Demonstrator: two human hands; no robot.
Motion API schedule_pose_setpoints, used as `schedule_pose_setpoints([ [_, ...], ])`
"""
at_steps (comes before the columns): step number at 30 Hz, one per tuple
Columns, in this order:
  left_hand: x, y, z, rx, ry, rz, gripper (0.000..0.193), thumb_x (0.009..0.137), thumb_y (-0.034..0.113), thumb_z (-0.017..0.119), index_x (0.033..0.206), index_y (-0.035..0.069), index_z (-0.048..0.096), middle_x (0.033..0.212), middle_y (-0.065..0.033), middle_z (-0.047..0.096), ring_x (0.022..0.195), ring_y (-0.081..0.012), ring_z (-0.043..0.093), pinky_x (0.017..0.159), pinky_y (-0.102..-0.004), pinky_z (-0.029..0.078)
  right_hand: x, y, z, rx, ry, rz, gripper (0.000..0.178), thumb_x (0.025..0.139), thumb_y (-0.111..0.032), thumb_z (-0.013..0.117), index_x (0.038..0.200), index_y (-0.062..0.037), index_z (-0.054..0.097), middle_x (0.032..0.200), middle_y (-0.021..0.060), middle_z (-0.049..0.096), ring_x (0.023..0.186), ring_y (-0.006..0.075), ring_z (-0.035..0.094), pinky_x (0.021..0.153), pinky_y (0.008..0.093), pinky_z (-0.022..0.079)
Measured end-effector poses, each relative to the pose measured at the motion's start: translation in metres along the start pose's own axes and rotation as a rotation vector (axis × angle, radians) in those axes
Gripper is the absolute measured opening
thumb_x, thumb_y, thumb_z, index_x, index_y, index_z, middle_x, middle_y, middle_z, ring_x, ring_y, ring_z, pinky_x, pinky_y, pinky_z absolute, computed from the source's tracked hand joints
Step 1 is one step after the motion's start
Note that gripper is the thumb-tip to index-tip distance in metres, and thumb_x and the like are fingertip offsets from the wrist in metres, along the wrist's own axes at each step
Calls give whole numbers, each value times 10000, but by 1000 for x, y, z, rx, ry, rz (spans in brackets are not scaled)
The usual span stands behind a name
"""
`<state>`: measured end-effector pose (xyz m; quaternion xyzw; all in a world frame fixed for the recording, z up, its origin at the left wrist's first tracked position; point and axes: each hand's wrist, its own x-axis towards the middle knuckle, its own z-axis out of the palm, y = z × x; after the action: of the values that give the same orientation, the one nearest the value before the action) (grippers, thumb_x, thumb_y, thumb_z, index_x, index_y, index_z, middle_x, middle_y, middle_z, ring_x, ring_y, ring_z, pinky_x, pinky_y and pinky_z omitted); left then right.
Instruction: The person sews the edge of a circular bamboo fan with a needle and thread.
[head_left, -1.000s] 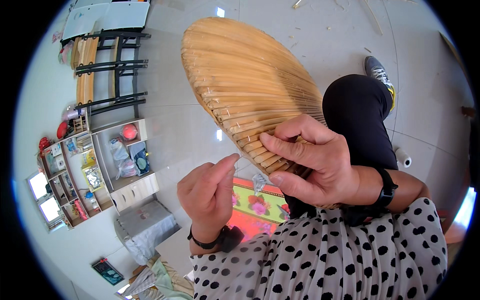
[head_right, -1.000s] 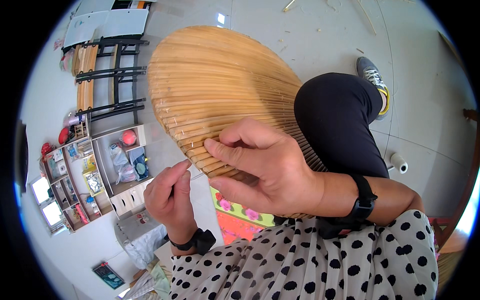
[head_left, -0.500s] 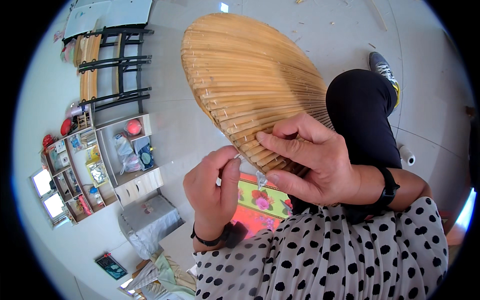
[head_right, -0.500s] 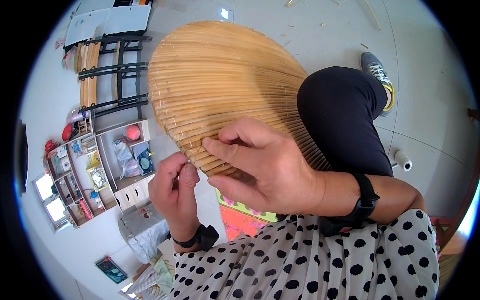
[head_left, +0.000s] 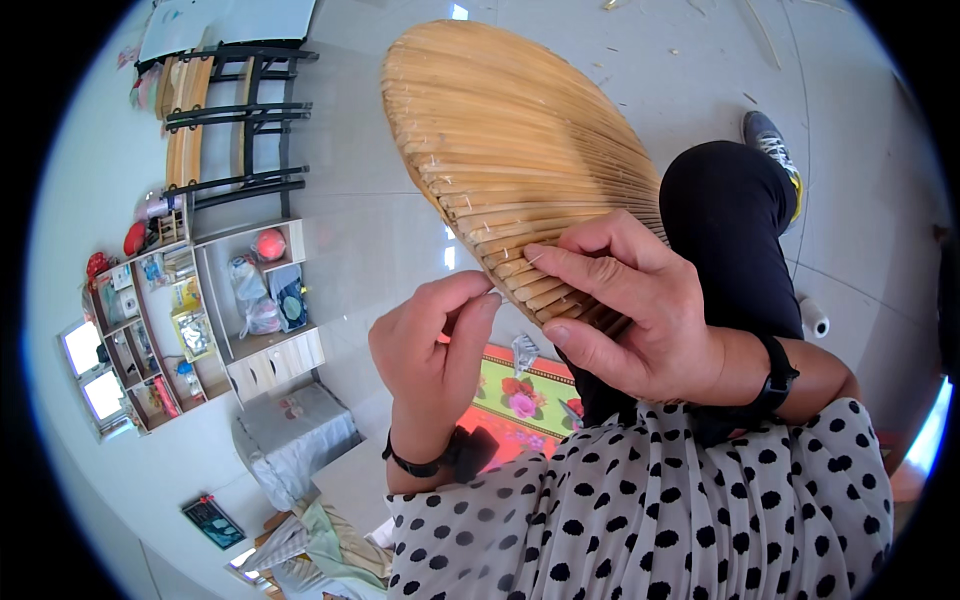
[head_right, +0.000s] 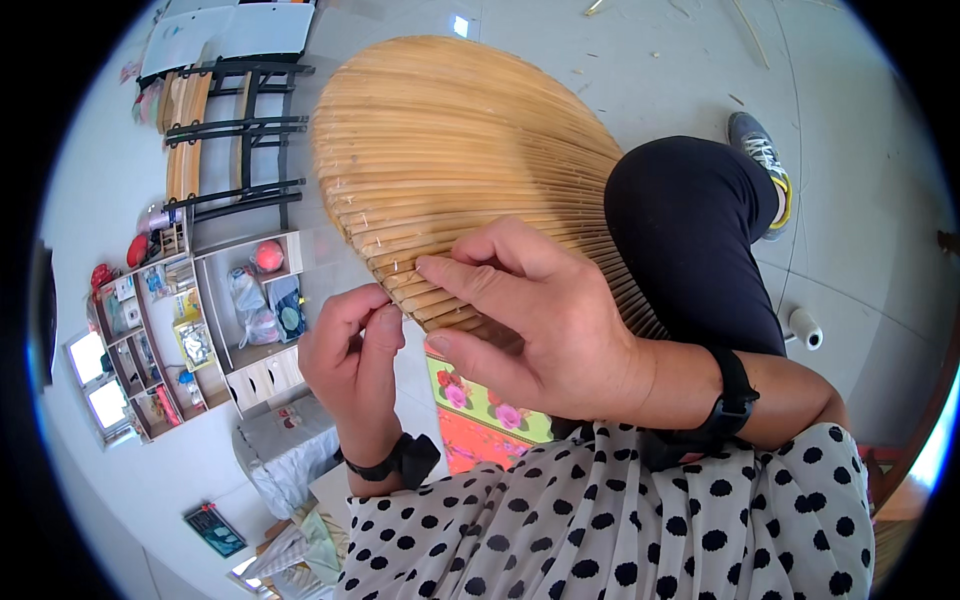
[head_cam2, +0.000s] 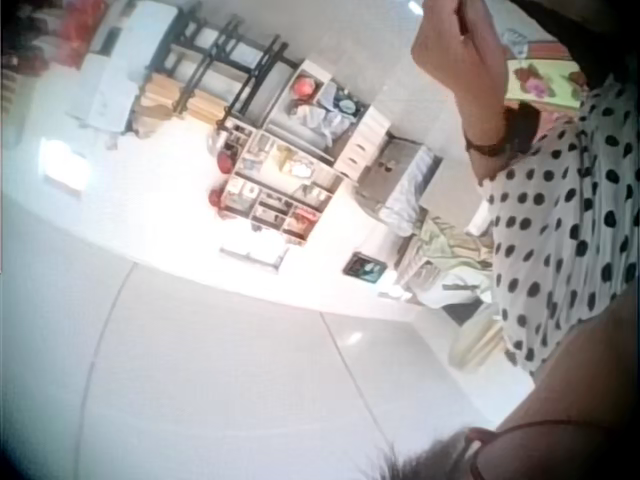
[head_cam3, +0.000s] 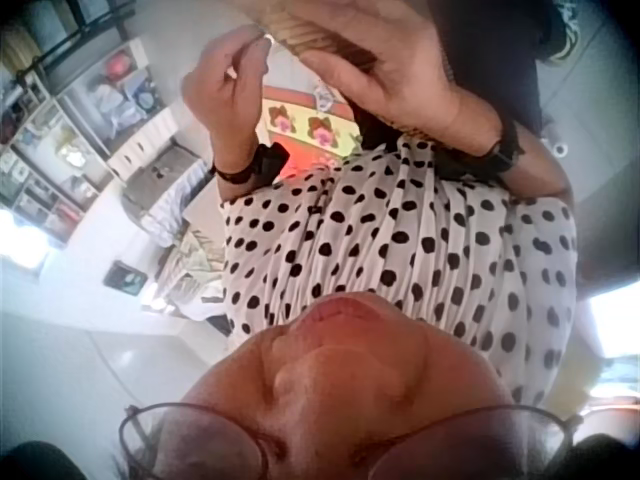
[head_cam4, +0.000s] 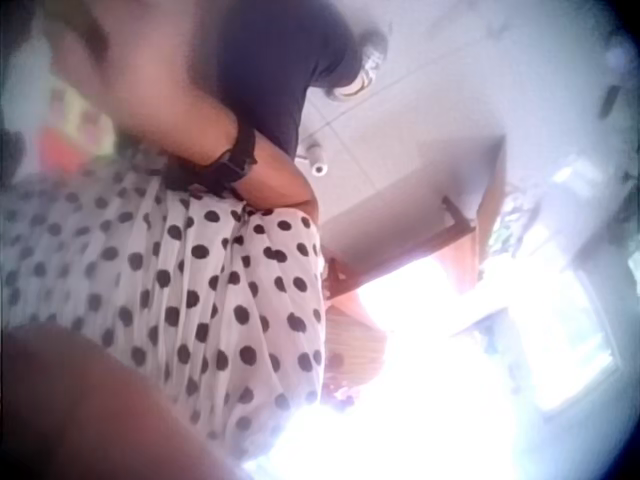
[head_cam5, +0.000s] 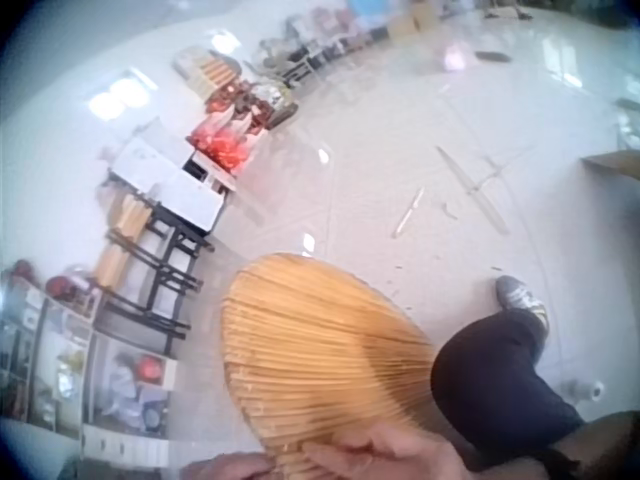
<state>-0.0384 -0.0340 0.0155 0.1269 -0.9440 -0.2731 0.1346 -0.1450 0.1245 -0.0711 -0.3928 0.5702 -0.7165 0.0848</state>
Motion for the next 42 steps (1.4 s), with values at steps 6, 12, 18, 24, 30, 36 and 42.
schedule_pose_setpoints([
  [6, 14, -15, -10, -94, -91, 132, 137, 801, -30, 732, 908, 29, 669, 692, -75, 666, 498, -149, 567, 478, -247, 421, 5, -9, -5, -27, -43, 28, 476, 787, -171, 787, 1185, 59, 664, 1049, 155, 608, 882, 233, 629, 771, 302, 525],
  [12, 29, -15, -13, -93, -130, 315, 123, 806, -20, 730, 896, 33, 665, 661, -88, 641, 493, -204, 576, 468, -273, 424, 19, -33, 2, -260, 23, 50, 454, 663, -127, 871, 1038, 59, 695, 968, 151, 645, 772, 212, 668, 686, 290, 553],
  [18, 30, -32, -9, -141, -111, 460, 91, 810, -19, 710, 878, 21, 663, 652, -76, 636, 502, -197, 582, 470, -277, 420, 21, -38, 11, -456, 61, 34, 363, 638, -62, 843, 959, 46, 711, 916, 138, 669, 713, 204, 678, 635, 281, 561],
  [24, 21, -50, -4, -174, -67, 492, 121, 793, -38, 714, 888, 24, 672, 658, -85, 652, 495, -208, 592, 457, -289, 432, 19, -37, 15, -460, 79, 90, 372, 615, -62, 847, 954, 38, 728, 873, 129, 695, 696, 212, 691, 619, 286, 570],
  [30, 15, -61, 1, -232, -22, 518, 193, 774, -44, 714, 954, 21, 687, 660, -87, 656, 489, -207, 591, 455, -297, 435, 19, -36, 16, -456, 56, 119, 384, 628, -27, 830, 989, 52, 726, 902, 123, 697, 723, 157, 681, 649, 256, 555],
  [36, 15, -66, 6, -274, -58, 519, 379, 754, -48, 698, 1120, 50, 702, 635, -73, 637, 482, -215, 572, 456, -304, 427, 16, -31, 16, -419, 34, 120, 391, 655, 3, 802, 1033, 62, 718, 957, 107, 672, 742, 129, 645, 677, 241, 537],
  [42, 17, -73, 7, -304, -116, 522, 425, 763, -41, 681, 1171, 77, 701, 600, -70, 599, 459, -217, 533, 445, -303, 399, 12, -27, 16, -413, 47, 160, 391, 680, 14, 788, 1059, 72, 710, 980, 104, 658, 757, 122, 632, 690, 237, 532],
])
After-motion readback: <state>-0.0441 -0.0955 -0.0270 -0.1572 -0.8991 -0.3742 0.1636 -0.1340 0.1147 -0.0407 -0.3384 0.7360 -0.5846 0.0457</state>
